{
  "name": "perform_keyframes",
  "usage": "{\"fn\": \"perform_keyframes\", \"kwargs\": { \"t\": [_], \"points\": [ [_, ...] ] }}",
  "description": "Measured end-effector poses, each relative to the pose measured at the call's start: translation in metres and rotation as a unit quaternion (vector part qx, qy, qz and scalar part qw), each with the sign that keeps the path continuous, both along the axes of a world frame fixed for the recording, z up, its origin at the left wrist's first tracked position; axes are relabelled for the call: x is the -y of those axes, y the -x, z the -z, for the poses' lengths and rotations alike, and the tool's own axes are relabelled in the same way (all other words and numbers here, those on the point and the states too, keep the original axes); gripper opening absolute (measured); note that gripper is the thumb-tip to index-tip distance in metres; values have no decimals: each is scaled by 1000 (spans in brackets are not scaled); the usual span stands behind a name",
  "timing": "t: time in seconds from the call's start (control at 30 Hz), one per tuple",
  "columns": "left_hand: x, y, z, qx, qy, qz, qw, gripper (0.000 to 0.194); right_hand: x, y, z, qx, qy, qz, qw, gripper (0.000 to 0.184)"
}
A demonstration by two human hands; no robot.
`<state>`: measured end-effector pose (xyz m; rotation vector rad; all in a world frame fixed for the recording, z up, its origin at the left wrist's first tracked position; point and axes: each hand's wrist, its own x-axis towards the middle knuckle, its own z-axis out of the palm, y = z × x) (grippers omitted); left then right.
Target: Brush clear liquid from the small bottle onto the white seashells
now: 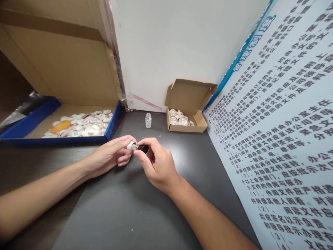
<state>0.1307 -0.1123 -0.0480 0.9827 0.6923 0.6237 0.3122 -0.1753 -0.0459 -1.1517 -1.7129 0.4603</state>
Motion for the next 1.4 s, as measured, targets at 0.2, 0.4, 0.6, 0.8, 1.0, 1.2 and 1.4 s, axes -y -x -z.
{"fn": "perform_keyframes", "kwargs": {
  "t": [0.2,0.4,0.6,0.8,1.0,1.2,1.4],
  "points": [
    [1,-2,-3,-13,-12,10,1000,25,-1,-1,1,-36,-5,26,999,15],
    [0,-1,0,1,-3,1,1000,21,2,-1,-2,-16,13,-1,1000,13],
    [-1,0,1,6,-1,3,1000,21,3,0,-3,-28,16,-2,999,10],
    [0,0,-1,22,5,7,1000,17,0,0,0,-43,8,1,999,13],
    [2,-1,0,31,29,23,999,17,1,0,-1,-6,1,6,1000,13],
    [2,-2,-1,45,39,-1,998,15,1,0,-3,3,-17,15,1000,12],
    [2,-2,-4,37,60,-5,998,20,3,0,-3,8,-10,1,1000,12]
  ]
}}
